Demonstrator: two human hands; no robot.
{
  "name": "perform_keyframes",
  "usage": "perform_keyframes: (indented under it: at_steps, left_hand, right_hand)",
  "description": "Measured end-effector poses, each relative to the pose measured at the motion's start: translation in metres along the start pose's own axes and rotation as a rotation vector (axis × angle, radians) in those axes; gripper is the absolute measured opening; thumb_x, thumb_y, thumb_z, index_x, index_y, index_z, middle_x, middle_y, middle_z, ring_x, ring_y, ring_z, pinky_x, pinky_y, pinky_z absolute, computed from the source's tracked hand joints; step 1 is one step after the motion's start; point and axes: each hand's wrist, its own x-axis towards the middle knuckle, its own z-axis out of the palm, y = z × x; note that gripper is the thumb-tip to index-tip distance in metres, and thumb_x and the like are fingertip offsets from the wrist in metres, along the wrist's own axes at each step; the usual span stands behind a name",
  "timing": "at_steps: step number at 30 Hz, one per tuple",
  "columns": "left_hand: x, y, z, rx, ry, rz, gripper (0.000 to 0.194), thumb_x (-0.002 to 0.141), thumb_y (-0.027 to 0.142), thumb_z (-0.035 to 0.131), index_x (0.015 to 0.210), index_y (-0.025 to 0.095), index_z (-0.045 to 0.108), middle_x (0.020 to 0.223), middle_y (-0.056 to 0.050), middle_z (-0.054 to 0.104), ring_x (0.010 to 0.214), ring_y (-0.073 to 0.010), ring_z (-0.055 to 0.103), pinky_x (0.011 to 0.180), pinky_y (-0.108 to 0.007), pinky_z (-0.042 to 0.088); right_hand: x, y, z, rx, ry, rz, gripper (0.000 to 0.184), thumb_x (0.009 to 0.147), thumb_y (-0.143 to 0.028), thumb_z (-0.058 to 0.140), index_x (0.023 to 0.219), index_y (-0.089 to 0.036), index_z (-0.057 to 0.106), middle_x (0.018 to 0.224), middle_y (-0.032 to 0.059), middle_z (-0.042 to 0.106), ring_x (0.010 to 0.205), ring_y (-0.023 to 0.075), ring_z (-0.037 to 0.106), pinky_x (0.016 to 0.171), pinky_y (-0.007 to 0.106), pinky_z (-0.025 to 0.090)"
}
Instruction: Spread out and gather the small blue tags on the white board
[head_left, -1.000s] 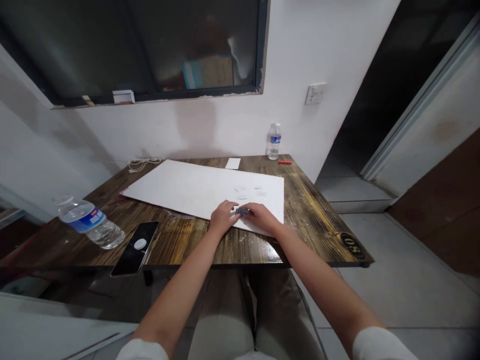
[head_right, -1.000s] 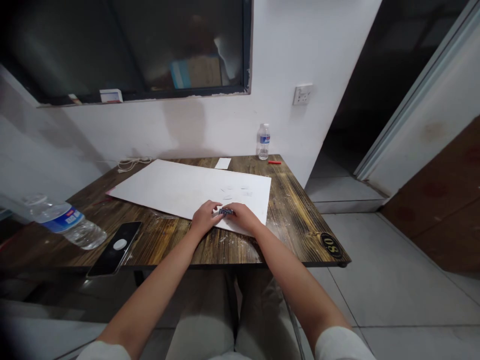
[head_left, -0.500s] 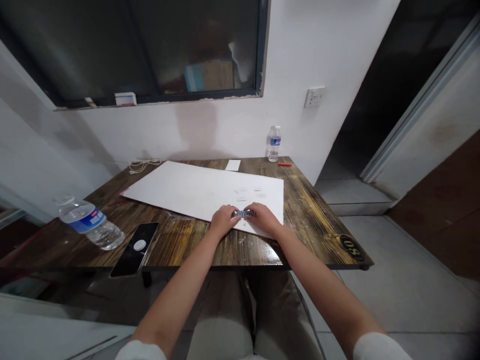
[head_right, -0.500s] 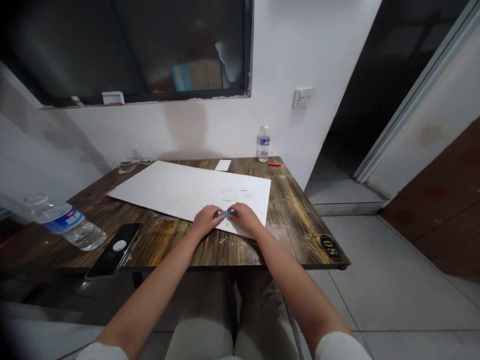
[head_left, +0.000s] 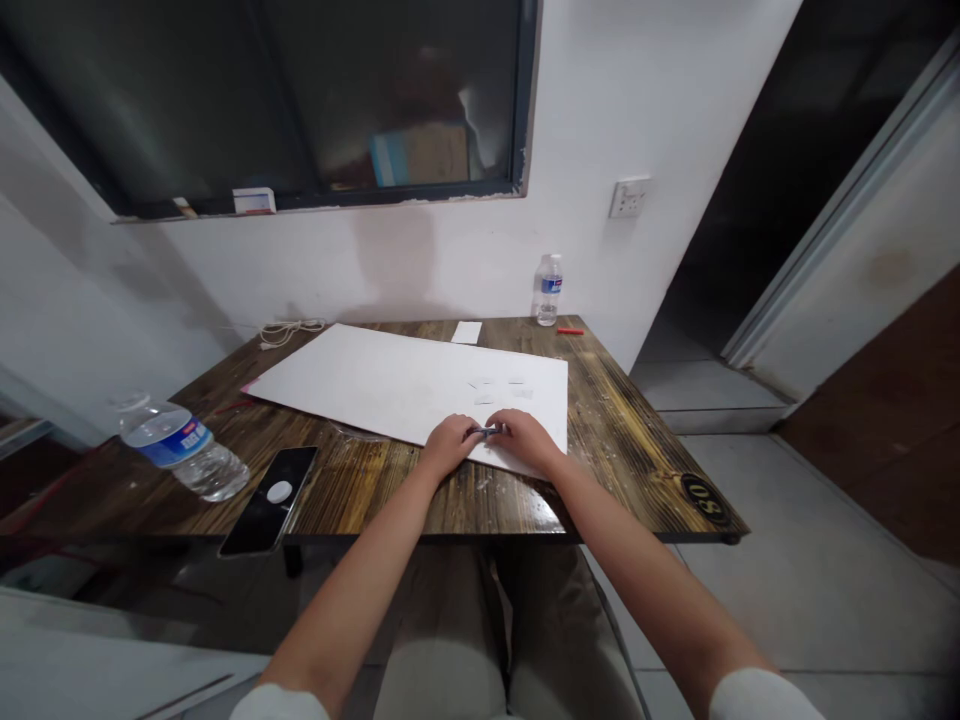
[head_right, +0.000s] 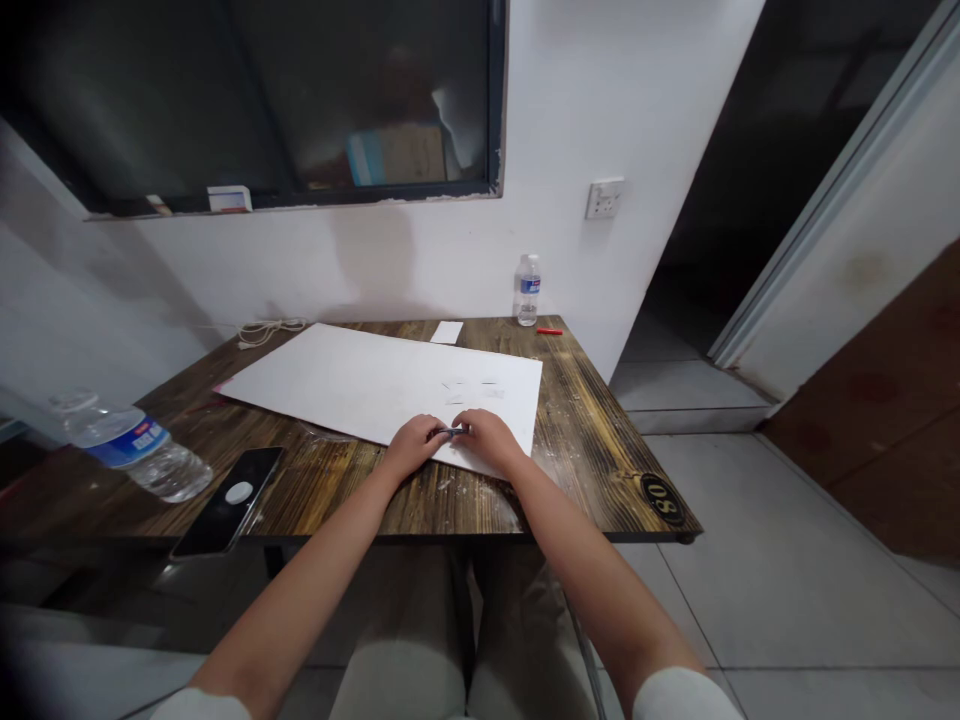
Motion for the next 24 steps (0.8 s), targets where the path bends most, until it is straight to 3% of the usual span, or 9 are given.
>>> perform_keyframes:
  at_steps: [4,12,24]
  left_hand:
    - [0.0007,0.0028,-0.002,0.037,0.036,-0.05,0.014,0.088,0.026,0.056,0.082,0.019,0.065,0.081,-0.005,0.065,0.082,-0.0204,0.058,0.073,-0.032,0.045]
    - [0.0001,0.0017,-0.0014,-0.023,0.007,0.011,0.012,0.086,0.022,0.058,0.093,0.019,0.067,0.089,-0.005,0.067,0.087,-0.0203,0.059,0.08,-0.033,0.046]
    - [0.0005,0.0006,-0.0029,-0.029,0.022,-0.031,0.01,0.084,0.027,0.061,0.081,0.019,0.066,0.079,-0.003,0.063,0.078,-0.0184,0.057,0.071,-0.03,0.044]
  right_hand:
    - [-0.0007,0.001,-0.0013,-0.027,0.018,0.1,0.014,0.081,-0.027,0.07,0.093,-0.02,0.071,0.077,0.0024,0.067,0.07,0.0157,0.056,0.064,0.025,0.037]
    - [0.0001,0.0019,0.0018,0.033,-0.016,0.01,0.013,0.084,-0.022,0.065,0.094,-0.021,0.073,0.082,0.0027,0.071,0.074,0.0157,0.06,0.067,0.025,0.04]
    - [0.0033,-0.0003,0.0018,0.182,0.004,0.096,0.008,0.083,-0.02,0.065,0.086,-0.018,0.072,0.081,0.0031,0.072,0.074,0.0152,0.061,0.068,0.025,0.042]
